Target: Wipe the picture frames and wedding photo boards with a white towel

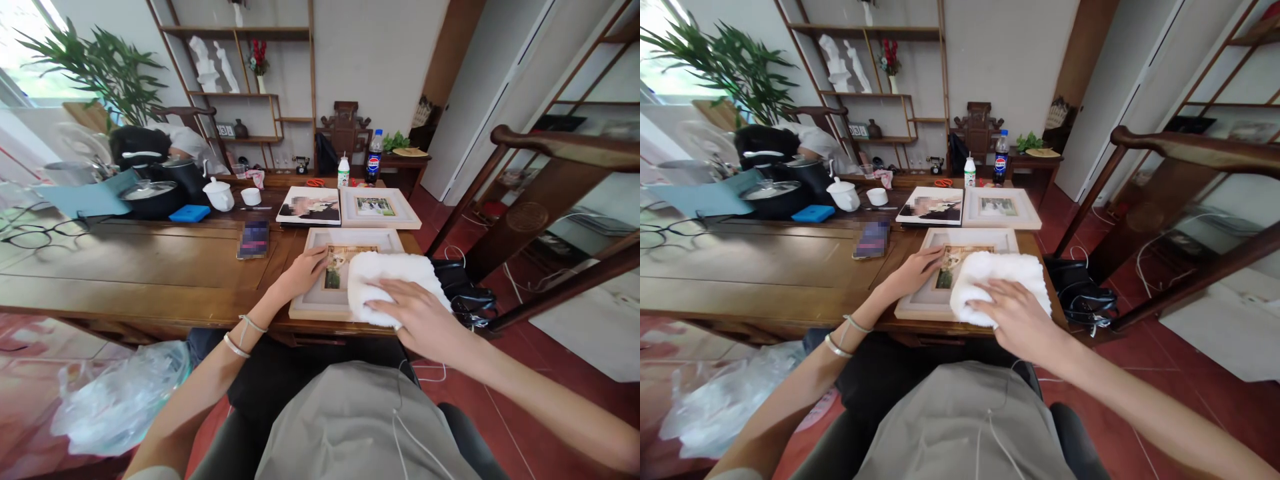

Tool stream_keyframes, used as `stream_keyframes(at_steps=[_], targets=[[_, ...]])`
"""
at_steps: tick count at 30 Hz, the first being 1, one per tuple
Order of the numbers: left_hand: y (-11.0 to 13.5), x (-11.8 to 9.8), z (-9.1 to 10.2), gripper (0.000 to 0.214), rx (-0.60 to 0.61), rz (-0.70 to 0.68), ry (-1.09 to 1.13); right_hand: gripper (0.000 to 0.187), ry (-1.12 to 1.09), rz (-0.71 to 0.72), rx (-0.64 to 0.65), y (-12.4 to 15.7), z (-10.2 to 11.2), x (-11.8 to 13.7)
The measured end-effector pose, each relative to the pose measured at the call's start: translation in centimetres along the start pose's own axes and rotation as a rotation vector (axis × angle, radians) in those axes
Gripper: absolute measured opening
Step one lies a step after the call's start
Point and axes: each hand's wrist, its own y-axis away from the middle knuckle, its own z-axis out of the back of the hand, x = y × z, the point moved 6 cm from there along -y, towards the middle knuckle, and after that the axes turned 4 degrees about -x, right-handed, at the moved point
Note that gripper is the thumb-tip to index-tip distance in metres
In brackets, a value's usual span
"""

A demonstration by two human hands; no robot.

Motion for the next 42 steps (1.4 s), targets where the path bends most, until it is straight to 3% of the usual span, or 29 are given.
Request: stream_keyframes(at_steps=[4, 9, 11, 14, 21, 24, 28, 31, 36, 39, 42], targets=[[-0.1, 0.3, -0.3, 0.036, 0.008, 0.003, -0.009, 0.068, 0.077, -0.086, -0.038, -3.2, -1.7, -5.2], [-0.2, 0.7, -0.7, 0.038, 0.006, 0.020, -0.016, 0.067, 0.204, -0.190, -0.106, -8.2, -1.8, -10.4], [-0.1, 0.8, -0.7, 0.038, 0.002, 0.027, -0.017, 0.063, 0.234, -0.179, -0.064, -9.4, -2.0, -10.3], [-0.1, 0.7, -0.8, 0.037, -0.010, 0.034, -0.014, 0.060, 0.239, -0.131, 0.011, -9.4, -2.1, -8.0], [-0.1, 0.5, -0.7, 0.038, -0.022, 0.022, 0.015, 0.065, 0.015, 0.038, 0.111, -2.6, 0.8, 0.6], [0.0, 0.6, -0.8, 0.038, -0.004, 0.028, 0.002, 0.068, -0.038, 0.063, 0.078, -0.6, 1.6, 2.2], [0.0, 0.6, -0.8, 0.039, 0.000, 0.026, -0.027, 0.068, 0.018, 0.012, 0.041, -1.3, 0.0, 0.2], [0.0, 0.5, -0.7, 0.038, -0.001, 0.015, -0.033, 0.066, 0.129, -0.072, 0.012, -3.6, -1.3, -3.7], [0.1, 0.2, -0.5, 0.038, 0.001, -0.007, -0.019, 0.066, 0.299, -0.201, -0.122, -7.7, -1.4, -9.3], [0.1, 0.2, -0.5, 0.040, 0.000, -0.004, -0.010, 0.063, 0.275, -0.136, -0.062, -9.0, -2.5, -9.4], [0.1, 0.4, -0.7, 0.041, 0.001, 0.013, 0.000, 0.061, 0.199, -0.051, 0.018, -8.3, -3.0, -6.9]])
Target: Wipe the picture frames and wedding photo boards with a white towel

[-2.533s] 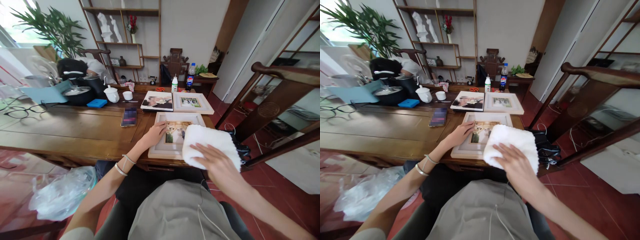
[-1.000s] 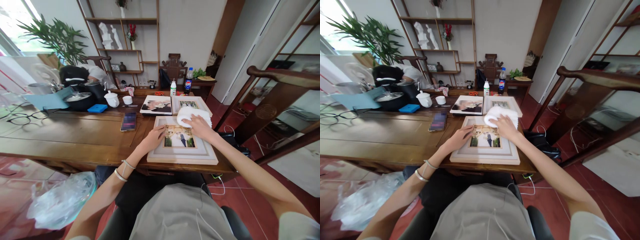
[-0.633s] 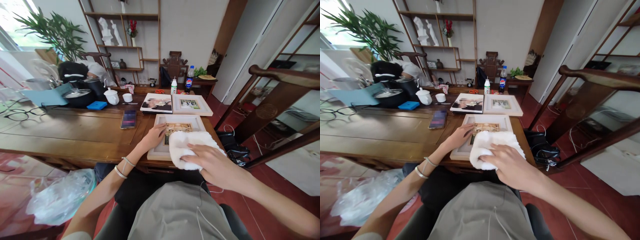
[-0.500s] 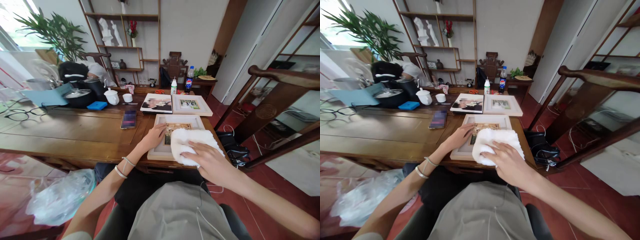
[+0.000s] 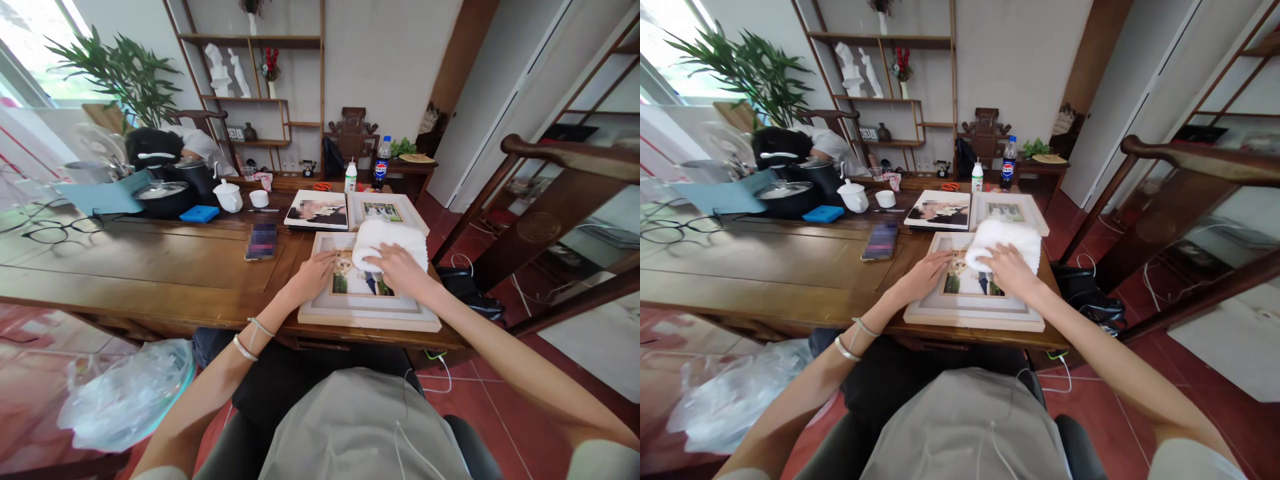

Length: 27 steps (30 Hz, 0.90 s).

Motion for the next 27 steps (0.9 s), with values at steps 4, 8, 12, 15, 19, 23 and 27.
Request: stream_keyframes(at_steps=[4, 8, 12, 15, 19, 23, 27], targets=[[0.0, 0.0, -0.1, 0.042, -0.003, -0.018, -0.007, 0.060, -0.163, 0.099, 0.037, 3.9, 2.7, 5.2], [0.1, -0.3, -0.1, 0.042, -0.001, -0.051, -0.029, 0.066, -0.272, 0.193, 0.040, 7.0, 4.9, 8.7], [0.0, -0.4, 0.0, 0.042, -0.001, -0.065, -0.039, 0.068, -0.244, 0.123, 0.029, 6.3, 3.2, 6.8], [0.0, -0.3, 0.0, 0.042, 0.005, -0.067, -0.038, 0.069, -0.166, 0.034, 0.015, 3.9, 0.9, 2.6], [0.1, 0.0, 0.0, 0.042, 0.018, -0.034, -0.022, 0.068, -0.046, -0.062, -0.031, 0.2, -0.7, -2.5], [0.1, 0.2, -0.1, 0.041, 0.000, -0.015, 0.002, 0.061, 0.011, -0.066, -0.010, -1.7, -0.7, -2.7], [0.0, 0.1, -0.2, 0.039, -0.028, -0.051, 0.002, 0.059, -0.080, 0.059, 0.083, 0.5, 1.2, 2.7]])
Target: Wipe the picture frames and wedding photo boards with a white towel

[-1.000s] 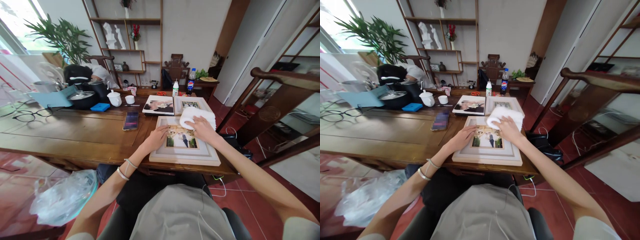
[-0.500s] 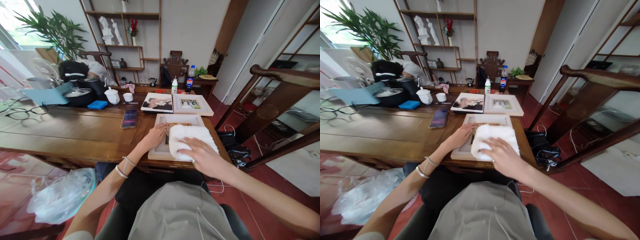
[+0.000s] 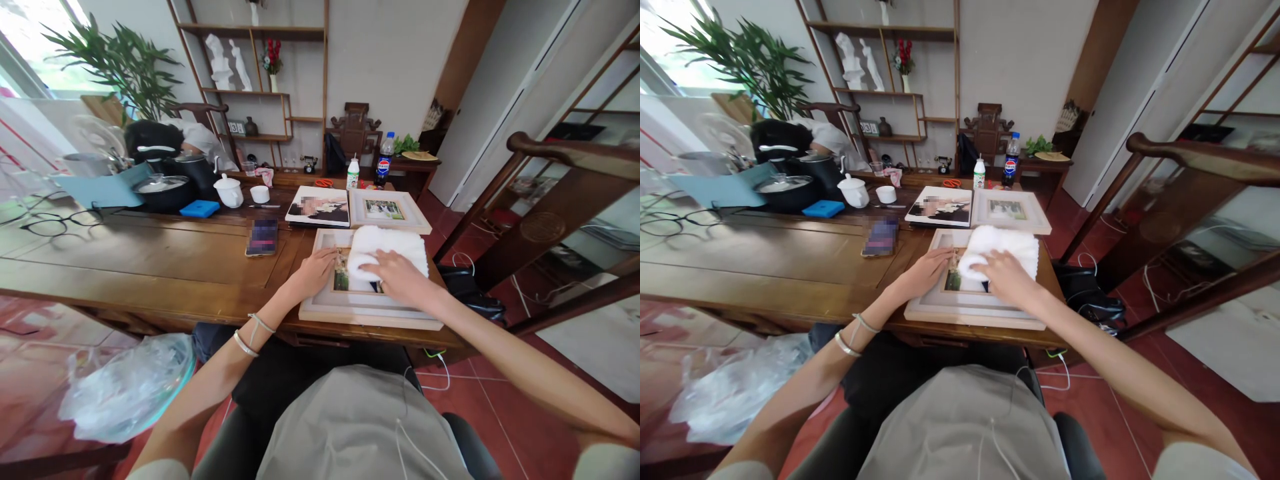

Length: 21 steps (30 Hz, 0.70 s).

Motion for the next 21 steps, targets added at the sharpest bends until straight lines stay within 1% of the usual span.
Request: stream_keyframes(at_steps=[2, 4, 6, 7, 8, 10, 14, 16, 17, 19, 21], targets=[[0.0, 0.0, 0.0, 0.039, -0.004, -0.010, -0.010, 0.059, -0.097, 0.073, 0.005, 2.0, 1.6, 3.5], [0.0, -0.1, 0.0, 0.039, 0.002, -0.013, -0.022, 0.062, -0.202, 0.136, 0.016, 3.9, 3.1, 6.3], [-0.1, -0.1, 0.0, 0.039, 0.011, -0.021, -0.027, 0.065, -0.289, 0.161, 0.036, 4.9, 3.9, 7.8], [-0.1, -0.2, 0.1, 0.038, 0.015, -0.027, -0.026, 0.067, -0.315, 0.153, 0.038, 4.9, 3.9, 8.0], [-0.1, -0.2, 0.1, 0.038, 0.019, -0.032, -0.022, 0.067, -0.327, 0.137, 0.034, 4.8, 3.7, 7.7], [-0.1, -0.1, 0.1, 0.039, 0.027, -0.033, -0.014, 0.067, -0.310, 0.090, 0.009, 4.0, 2.7, 6.2], [0.0, 0.0, -0.1, 0.040, 0.041, -0.004, -0.014, 0.064, -0.159, -0.024, -0.042, 1.4, -0.2, 0.9], [0.0, 0.0, -0.1, 0.040, 0.041, 0.016, -0.014, 0.063, -0.061, -0.091, -0.076, 0.0, -1.0, -1.5], [-0.1, 0.0, -0.1, 0.040, 0.039, 0.024, -0.013, 0.063, -0.020, -0.115, -0.090, -0.7, -1.2, -2.2], [-0.1, 0.0, -0.1, 0.040, 0.033, 0.036, -0.012, 0.060, 0.030, -0.128, -0.092, -1.7, -1.4, -2.4], [-0.1, 0.1, -0.1, 0.039, 0.026, 0.039, -0.005, 0.057, 0.033, -0.100, -0.071, -2.1, -1.2, -0.9]])
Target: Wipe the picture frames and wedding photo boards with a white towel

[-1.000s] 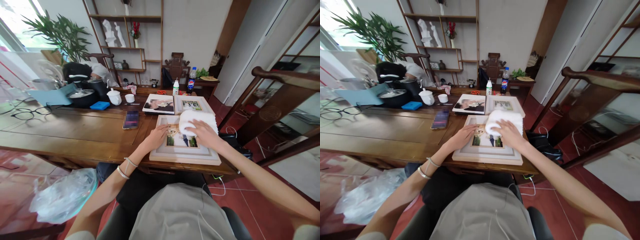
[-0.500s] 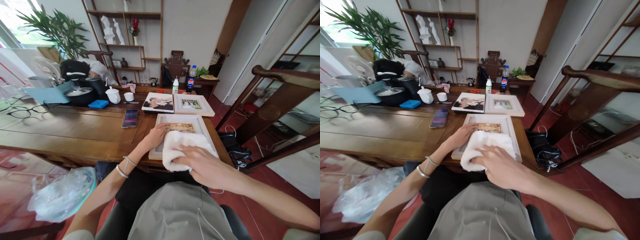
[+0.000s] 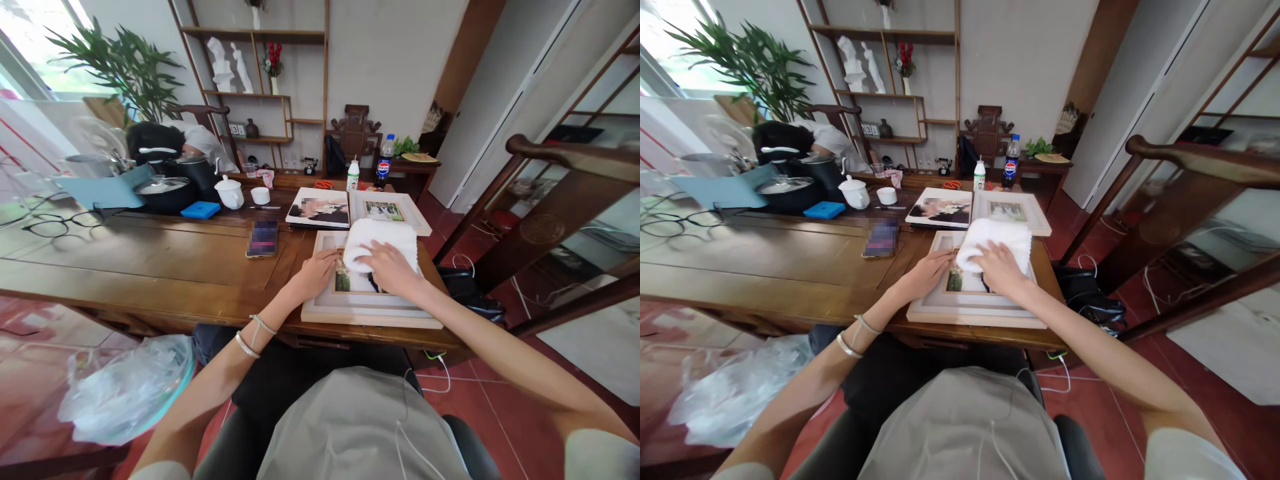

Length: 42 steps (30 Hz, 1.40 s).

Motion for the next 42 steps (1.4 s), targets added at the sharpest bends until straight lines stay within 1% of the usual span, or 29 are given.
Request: stream_keyframes(at_steps=[2, 5, 7, 9, 10, 11, 12, 15, 16, 17, 18, 19, 21, 23, 24, 26, 28, 30, 33, 36, 39, 41, 42], targets=[[0.0, 0.0, 0.0, 0.038, -0.002, -0.012, 0.016, 0.053, -0.033, 0.063, 0.026, 0.7, 0.9, 2.7], [0.0, 0.0, 0.0, 0.038, 0.006, -0.017, 0.024, 0.044, -0.142, 0.183, 0.080, 3.1, 3.3, 6.7], [0.0, 0.0, 0.1, 0.039, 0.012, -0.001, 0.018, 0.041, -0.256, 0.226, 0.161, 4.4, 5.1, 7.9], [0.1, 0.0, 0.1, 0.038, 0.012, 0.007, 0.016, 0.044, -0.378, 0.250, 0.229, 4.7, 6.8, 7.4], [0.1, -0.1, 0.1, 0.037, 0.012, 0.005, 0.018, 0.045, -0.422, 0.247, 0.233, 4.3, 7.6, 6.5], [0.1, -0.2, 0.2, 0.037, 0.010, 0.006, 0.019, 0.047, -0.442, 0.224, 0.206, 3.5, 8.4, 5.3], [0.1, -0.2, 0.2, 0.036, 0.007, 0.011, 0.020, 0.047, -0.431, 0.180, 0.147, 2.5, 9.0, 3.8], [0.1, -0.1, 0.3, 0.037, -0.005, 0.040, 0.021, 0.053, -0.236, 0.003, -0.149, -1.2, 10.5, -0.5], [0.1, -0.1, 0.3, 0.037, -0.007, 0.046, 0.021, 0.056, -0.156, -0.019, -0.235, -2.3, 10.6, -1.2], [0.1, 0.0, 0.3, 0.037, -0.008, 0.046, 0.023, 0.059, -0.084, -0.010, -0.293, -3.3, 10.3, -1.4], [0.1, 0.0, 0.3, 0.037, -0.008, 0.044, 0.024, 0.060, -0.026, 0.027, -0.323, -4.2, 9.7, -1.3], [0.1, 0.0, 0.2, 0.037, -0.009, 0.041, 0.025, 0.061, 0.018, 0.085, -0.324, -5.1, 8.7, -0.8], [0.1, 0.0, 0.2, 0.037, -0.009, 0.031, 0.024, 0.057, 0.068, 0.219, -0.259, -6.5, 6.2, 0.5], [0.1, -0.1, 0.3, 0.037, -0.010, 0.022, 0.015, 0.053, 0.078, 0.328, -0.147, -7.3, 3.4, 1.8], [0.0, -0.1, 0.3, 0.036, -0.012, 0.019, 0.007, 0.051, 0.075, 0.360, -0.093, -7.5, 2.1, 2.2], [0.0, -0.2, 0.4, 0.035, -0.015, 0.013, -0.005, 0.052, 0.068, 0.376, -0.018, -7.5, 0.3, 2.4], [0.0, -0.3, 0.4, 0.034, -0.012, 0.004, 0.003, 0.054, 0.074, 0.349, 0.002, -7.1, -0.5, 1.9], [0.0, -0.2, 0.4, 0.034, -0.010, 0.003, 0.017, 0.052, 0.097, 0.307, -0.001, -6.4, -0.6, 0.8], [0.1, 0.0, 0.2, 0.036, -0.014, 0.021, 0.018, 0.047, 0.148, 0.227, 0.036, -4.6, 0.0, -1.9], [0.1, 0.2, 0.0, 0.038, -0.003, 0.039, 0.015, 0.052, 0.215, 0.130, 0.072, -2.5, 1.3, -5.4], [0.1, 0.1, 0.2, 0.037, 0.009, 0.055, 0.013, 0.053, 0.296, -0.004, -0.003, -0.1, 3.2, -8.4], [0.2, 0.1, 0.3, 0.038, 0.020, 0.058, 0.012, 0.052, 0.316, -0.102, -0.082, 1.7, 4.1, -9.4], [0.1, 0.1, 0.3, 0.040, 0.028, 0.058, 0.013, 0.051, 0.304, -0.131, -0.105, 2.6, 4.1, -9.4]])
